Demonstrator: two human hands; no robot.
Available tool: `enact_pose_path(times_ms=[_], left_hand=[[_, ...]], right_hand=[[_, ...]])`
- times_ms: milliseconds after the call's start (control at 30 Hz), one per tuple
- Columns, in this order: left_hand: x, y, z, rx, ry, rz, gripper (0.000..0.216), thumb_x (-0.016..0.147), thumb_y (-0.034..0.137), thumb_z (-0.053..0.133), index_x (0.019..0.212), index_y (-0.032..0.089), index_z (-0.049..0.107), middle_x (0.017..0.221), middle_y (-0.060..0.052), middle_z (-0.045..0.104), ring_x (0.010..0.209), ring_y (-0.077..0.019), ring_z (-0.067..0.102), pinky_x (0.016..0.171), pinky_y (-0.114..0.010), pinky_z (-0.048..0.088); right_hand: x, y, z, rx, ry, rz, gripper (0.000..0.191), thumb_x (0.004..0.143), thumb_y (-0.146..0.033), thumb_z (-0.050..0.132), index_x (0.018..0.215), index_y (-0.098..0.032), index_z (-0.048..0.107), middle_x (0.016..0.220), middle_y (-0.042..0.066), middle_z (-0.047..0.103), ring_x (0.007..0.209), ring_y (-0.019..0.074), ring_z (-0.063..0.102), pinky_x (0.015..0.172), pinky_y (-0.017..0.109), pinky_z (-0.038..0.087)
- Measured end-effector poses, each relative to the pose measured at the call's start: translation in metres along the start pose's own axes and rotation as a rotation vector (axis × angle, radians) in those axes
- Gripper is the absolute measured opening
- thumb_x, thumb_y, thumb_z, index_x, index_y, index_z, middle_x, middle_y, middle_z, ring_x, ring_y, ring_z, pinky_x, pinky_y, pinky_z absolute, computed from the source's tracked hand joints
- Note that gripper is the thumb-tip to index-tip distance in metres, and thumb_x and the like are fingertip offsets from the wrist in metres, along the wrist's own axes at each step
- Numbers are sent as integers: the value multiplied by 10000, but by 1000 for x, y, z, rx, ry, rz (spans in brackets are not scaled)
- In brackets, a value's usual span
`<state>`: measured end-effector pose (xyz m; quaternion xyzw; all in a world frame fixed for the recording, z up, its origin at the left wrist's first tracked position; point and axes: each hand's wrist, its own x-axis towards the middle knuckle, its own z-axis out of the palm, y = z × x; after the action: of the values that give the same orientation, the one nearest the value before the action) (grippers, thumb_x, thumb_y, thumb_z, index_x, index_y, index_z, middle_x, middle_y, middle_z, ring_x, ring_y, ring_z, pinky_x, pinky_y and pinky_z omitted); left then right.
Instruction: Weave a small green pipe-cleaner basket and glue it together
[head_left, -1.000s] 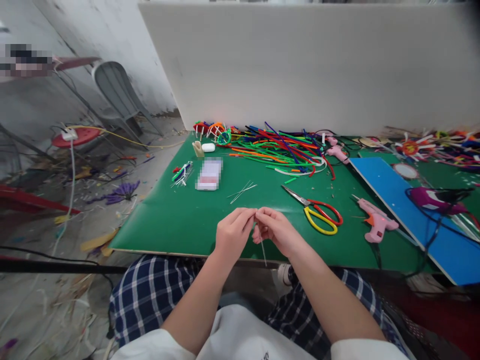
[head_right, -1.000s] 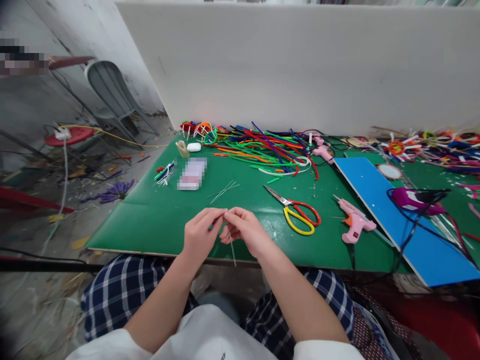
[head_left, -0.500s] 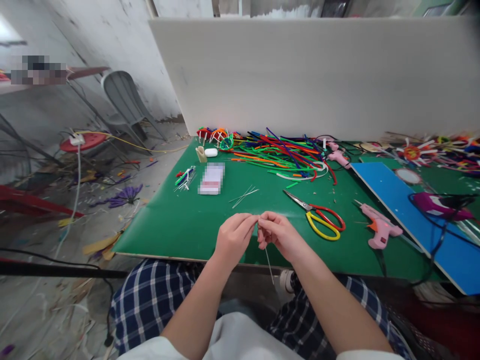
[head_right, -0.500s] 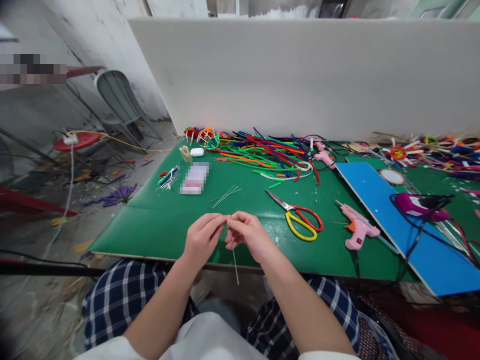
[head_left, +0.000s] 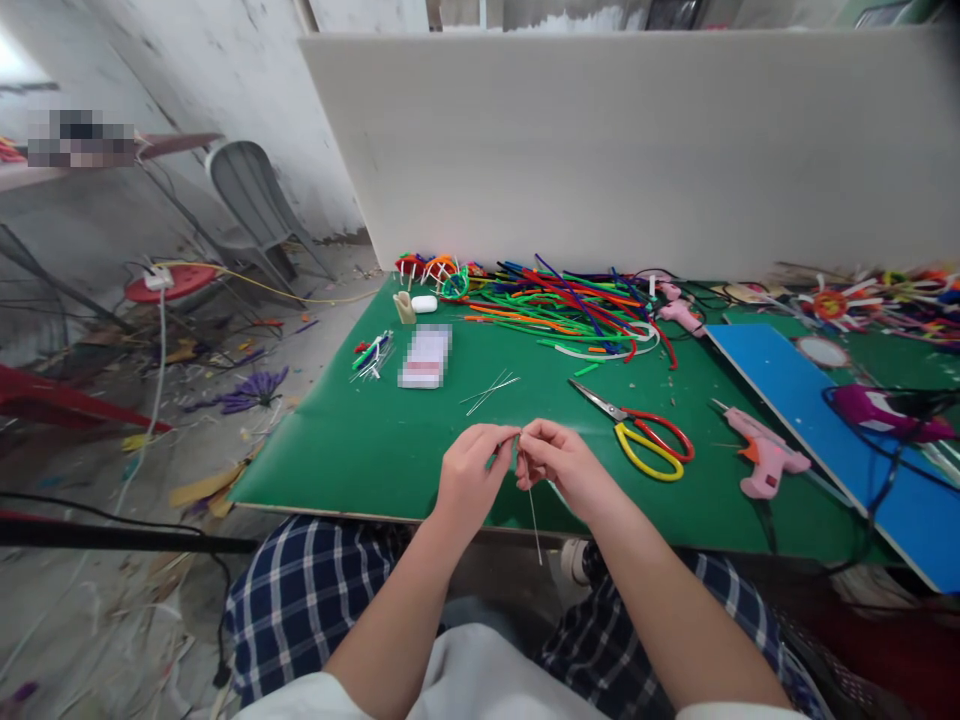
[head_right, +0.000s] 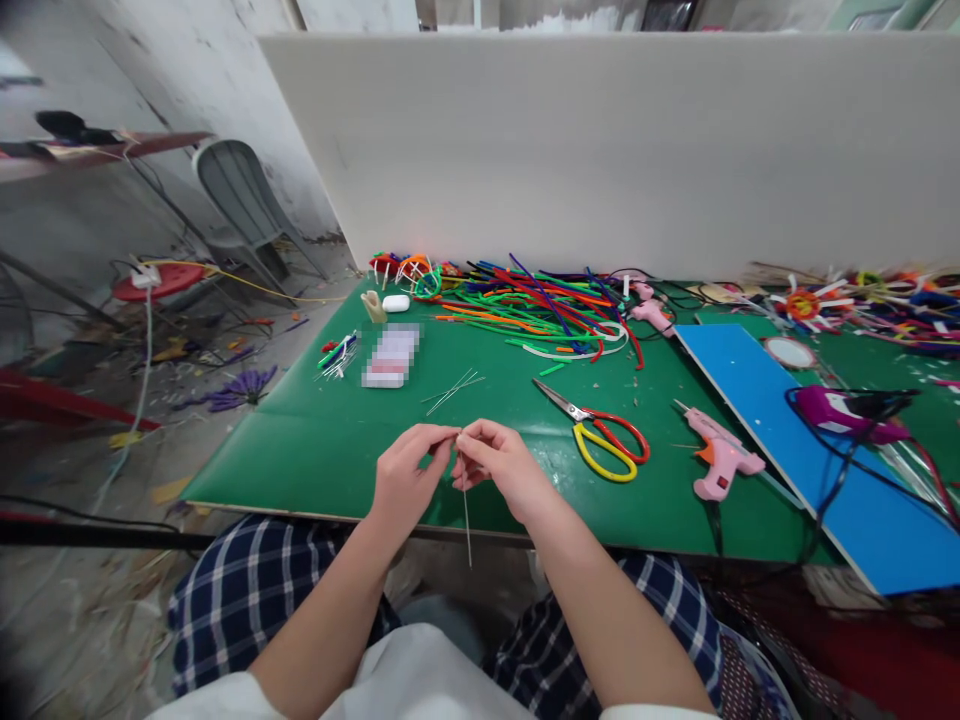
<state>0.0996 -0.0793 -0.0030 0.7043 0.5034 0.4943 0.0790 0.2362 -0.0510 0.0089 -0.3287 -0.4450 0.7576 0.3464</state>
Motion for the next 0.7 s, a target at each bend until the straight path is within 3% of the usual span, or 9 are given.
enact_pose_path(times_ms=[300, 533, 700], left_hand=[[0, -4, -4, 1, -24, 51, 194, 792, 146, 473, 900, 188, 629, 825, -47, 620, 777, -122, 567, 696, -247, 469], [0, 1, -3, -12, -5, -2, 131, 789, 169, 492, 829, 181, 616, 761, -22, 650, 712, -108, 576, 668, -228, 460], [1, 0, -9, 3, -47, 74, 139, 788, 147, 482, 821, 176, 614, 739, -25, 650, 690, -107, 563, 649, -226, 448]], right_hand=[[0, 1, -4, 9, -11, -18, 208, 723, -359, 585, 693, -156, 554, 583, -9, 593, 503, 83, 562, 488, 197, 456], [-1, -1, -3, 10, -25, -46, 197, 726, -356, 581, 688, -165, 553, 580, -18, 593, 462, 78, 551, 469, 202, 444], [-4, -8, -8, -131, -11, -58, 165, 689, -325, 624, 682, -165, 583, 587, -15, 600, 509, 91, 565, 506, 219, 462]])
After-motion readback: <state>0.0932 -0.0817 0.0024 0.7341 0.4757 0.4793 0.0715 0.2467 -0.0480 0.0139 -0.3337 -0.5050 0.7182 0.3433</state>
